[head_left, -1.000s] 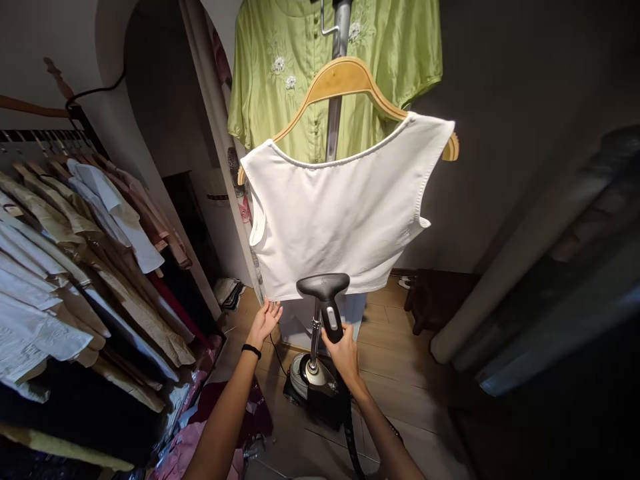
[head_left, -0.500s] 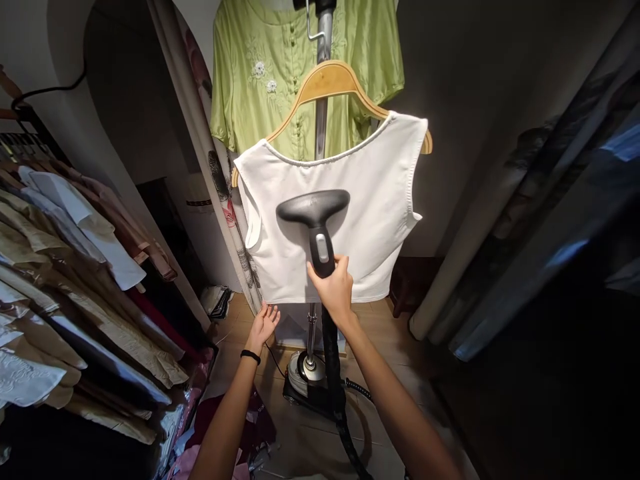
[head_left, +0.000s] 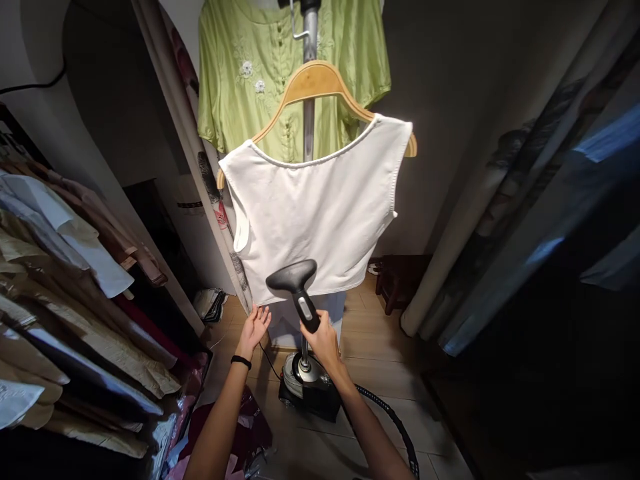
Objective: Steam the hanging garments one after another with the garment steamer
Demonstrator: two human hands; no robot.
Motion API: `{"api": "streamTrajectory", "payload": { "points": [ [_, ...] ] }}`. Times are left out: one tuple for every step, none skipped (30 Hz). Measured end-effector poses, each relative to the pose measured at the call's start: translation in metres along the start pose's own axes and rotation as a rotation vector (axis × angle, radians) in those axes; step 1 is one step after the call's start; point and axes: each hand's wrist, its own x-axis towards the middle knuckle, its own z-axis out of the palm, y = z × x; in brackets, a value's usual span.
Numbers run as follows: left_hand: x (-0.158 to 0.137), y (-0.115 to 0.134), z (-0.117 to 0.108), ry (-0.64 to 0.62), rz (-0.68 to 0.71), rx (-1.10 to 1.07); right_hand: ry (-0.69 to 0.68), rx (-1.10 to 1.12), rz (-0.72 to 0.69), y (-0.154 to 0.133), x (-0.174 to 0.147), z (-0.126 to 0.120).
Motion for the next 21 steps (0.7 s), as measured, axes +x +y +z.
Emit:
{"api": "streamTrajectory", "payload": {
  "points": [
    [0.001,0.001,0.000,0.007,0.007,0.004,-0.024,0.010,0.014,0.012,-0.007,0.001],
    [0.003,0.002,-0.001,0.015,0.015,0.008,-0.032,0.018,0.035,0.023,-0.013,0.001],
    [0.004,0.003,-0.001,0.021,0.021,0.014,-0.021,0.026,0.060,0.032,-0.017,0.000],
    [0.006,0.004,-0.001,0.028,0.028,0.019,0.004,0.037,0.082,0.039,-0.019,-0.003],
    [0.007,0.006,-0.001,0.034,0.034,0.024,0.040,0.051,0.102,0.044,-0.019,-0.007],
    [0.008,0.008,-0.001,0.038,0.041,0.028,0.082,0.069,0.121,0.047,-0.015,-0.012],
    [0.010,0.010,-0.001,0.042,0.051,0.031,0.121,0.088,0.139,0.047,-0.009,-0.019],
    [0.011,0.012,0.000,0.049,0.063,0.032,0.156,0.103,0.155,0.046,-0.001,-0.027],
    [0.012,0.015,0.000,0.056,0.075,0.032,0.188,0.115,0.166,0.043,0.010,-0.036],
    [0.013,0.017,0.001,0.063,0.088,0.030,0.214,0.122,0.171,0.039,0.023,-0.046],
    [0.014,0.019,0.003,0.072,0.101,0.027,0.233,0.127,0.168,0.034,0.036,-0.056],
    [0.015,0.022,0.004,0.082,0.113,0.021,0.246,0.135,0.156,0.029,0.051,-0.066],
    [0.015,0.024,0.005,0.094,0.123,0.015,0.253,0.145,0.142,0.024,0.065,-0.075],
    [0.016,0.026,0.006,0.105,0.130,0.009,0.259,0.154,0.129,0.020,0.079,-0.083],
    [0.016,0.028,0.007,0.117,0.138,0.004,0.261,0.163,0.119,0.016,0.092,-0.089],
    [0.016,0.030,0.008,0.127,0.148,0.001,0.259,0.172,0.109,0.014,0.102,-0.094],
    [0.016,0.032,0.009,0.136,0.159,-0.003,0.251,0.185,0.101,0.012,0.111,-0.097],
    [0.016,0.034,0.009,0.139,0.172,-0.008,0.236,0.205,0.096,0.011,0.116,-0.097],
    [0.017,0.036,0.009,0.139,0.186,-0.016,0.208,0.238,0.095,0.010,0.119,-0.096],
    [0.017,0.038,0.009,0.136,0.199,-0.026,0.172,0.285,0.100,0.011,0.120,-0.093],
    [0.018,0.040,0.009,0.133,0.213,-0.036,0.131,0.345,0.111,0.012,0.117,-0.089]
  ]
}}
